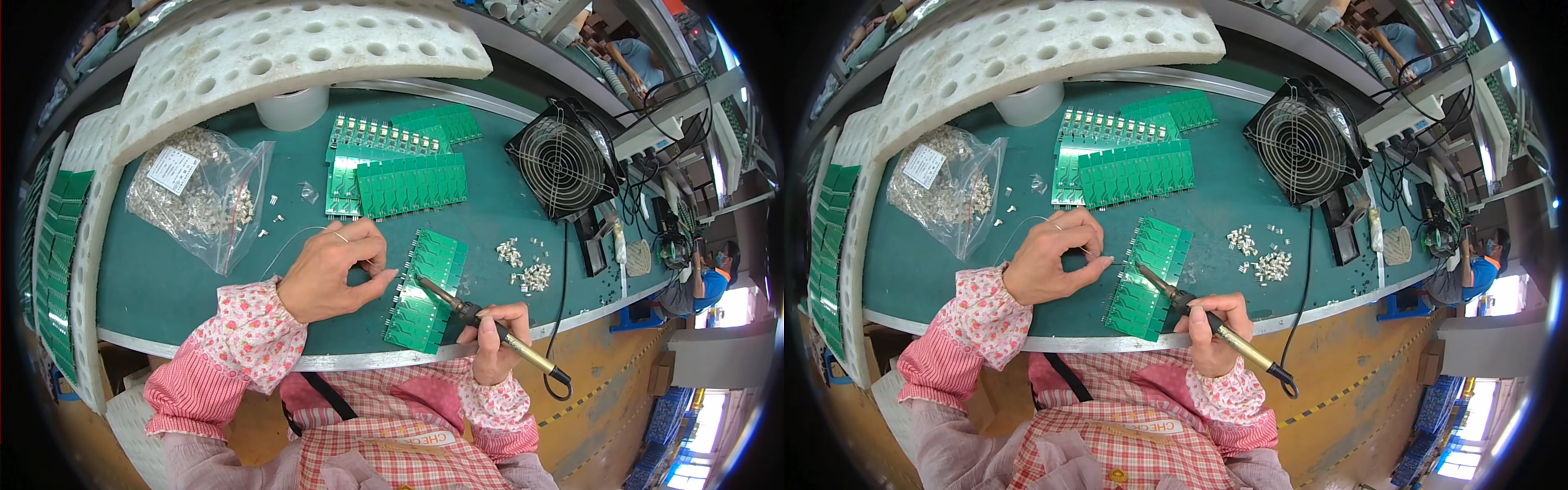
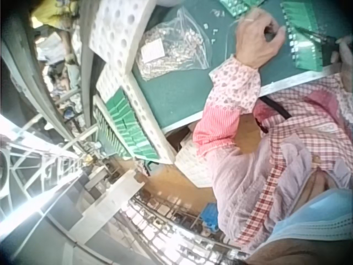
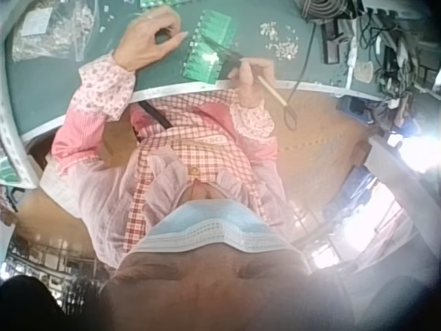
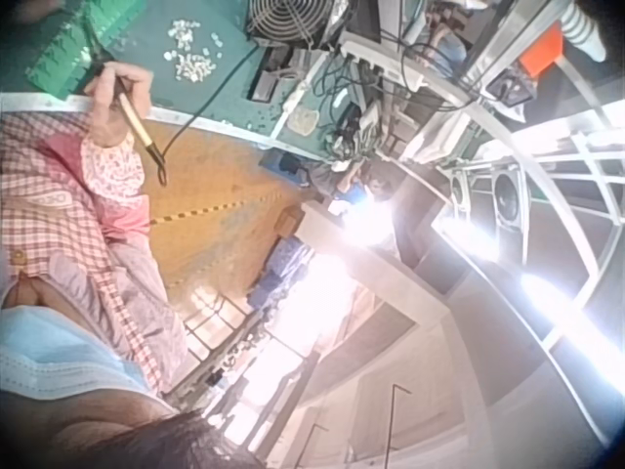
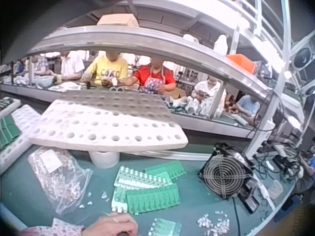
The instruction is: The person solders electronic components onto green printed circuit boards using a soldering iron and solder wire, with tweezers to position the components and a cooling fan to dissipate heat.
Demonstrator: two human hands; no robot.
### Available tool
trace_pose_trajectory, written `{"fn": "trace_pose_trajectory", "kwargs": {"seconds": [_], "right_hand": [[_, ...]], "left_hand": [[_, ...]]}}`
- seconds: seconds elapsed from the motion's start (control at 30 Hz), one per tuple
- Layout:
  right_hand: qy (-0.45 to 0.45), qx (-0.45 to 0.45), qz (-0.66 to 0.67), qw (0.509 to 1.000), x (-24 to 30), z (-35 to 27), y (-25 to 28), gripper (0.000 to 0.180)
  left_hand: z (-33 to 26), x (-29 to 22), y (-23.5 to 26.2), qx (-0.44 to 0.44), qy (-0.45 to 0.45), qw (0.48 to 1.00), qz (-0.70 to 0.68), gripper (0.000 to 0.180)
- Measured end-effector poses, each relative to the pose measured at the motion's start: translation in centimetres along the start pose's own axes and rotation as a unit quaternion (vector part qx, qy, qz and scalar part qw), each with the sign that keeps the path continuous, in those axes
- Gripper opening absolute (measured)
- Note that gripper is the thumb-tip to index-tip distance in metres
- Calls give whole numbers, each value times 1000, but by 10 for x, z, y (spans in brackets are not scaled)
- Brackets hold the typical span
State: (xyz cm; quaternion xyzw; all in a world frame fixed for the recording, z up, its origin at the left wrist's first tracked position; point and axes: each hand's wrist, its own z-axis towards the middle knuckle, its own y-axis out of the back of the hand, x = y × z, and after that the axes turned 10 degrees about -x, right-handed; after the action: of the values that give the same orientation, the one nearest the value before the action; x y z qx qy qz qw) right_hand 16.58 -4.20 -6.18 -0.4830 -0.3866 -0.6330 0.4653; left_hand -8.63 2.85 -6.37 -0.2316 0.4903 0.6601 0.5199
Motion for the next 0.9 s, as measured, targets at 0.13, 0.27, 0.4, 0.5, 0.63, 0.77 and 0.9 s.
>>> {"fn": "trace_pose_trajectory", "kwargs": {"seconds": [0.13, 0.27, 0.4, 0.5, 0.63, 0.77, 0.9], "right_hand": [[-10, 15, -10, 1000, 1, 1, -1, 17], [3, 23, -18, 1000, 0, 1, 0, 16], [-1, 25, -17, 1000, 1, 1, -1, 16], [-3, 17, -16, 1000, 2, 0, -2, 15], [20, -46, 23, 998, -1, -1, -4, 14], [30, -46, 61, 997, -8, -2, 2, 14], [37, 1, 43, 998, -6, -2, 3, 15]], "left_hand": [[2, -1, -1, 6, -27, 999, 29, 19], [4, -6, 1, 26, -2, 998, 52, 17], [3, -5, 2, 32, 4, 998, 50, 17], [1, -1, -1, 13, -25, 999, 39, 19], [1, -1, 0, 3, -11, 1000, 10, 19], [1, -1, 2, 12, 15, 1000, -21, 19], [0, -6, 5, 27, 0, 1000, -15, 20]]}}
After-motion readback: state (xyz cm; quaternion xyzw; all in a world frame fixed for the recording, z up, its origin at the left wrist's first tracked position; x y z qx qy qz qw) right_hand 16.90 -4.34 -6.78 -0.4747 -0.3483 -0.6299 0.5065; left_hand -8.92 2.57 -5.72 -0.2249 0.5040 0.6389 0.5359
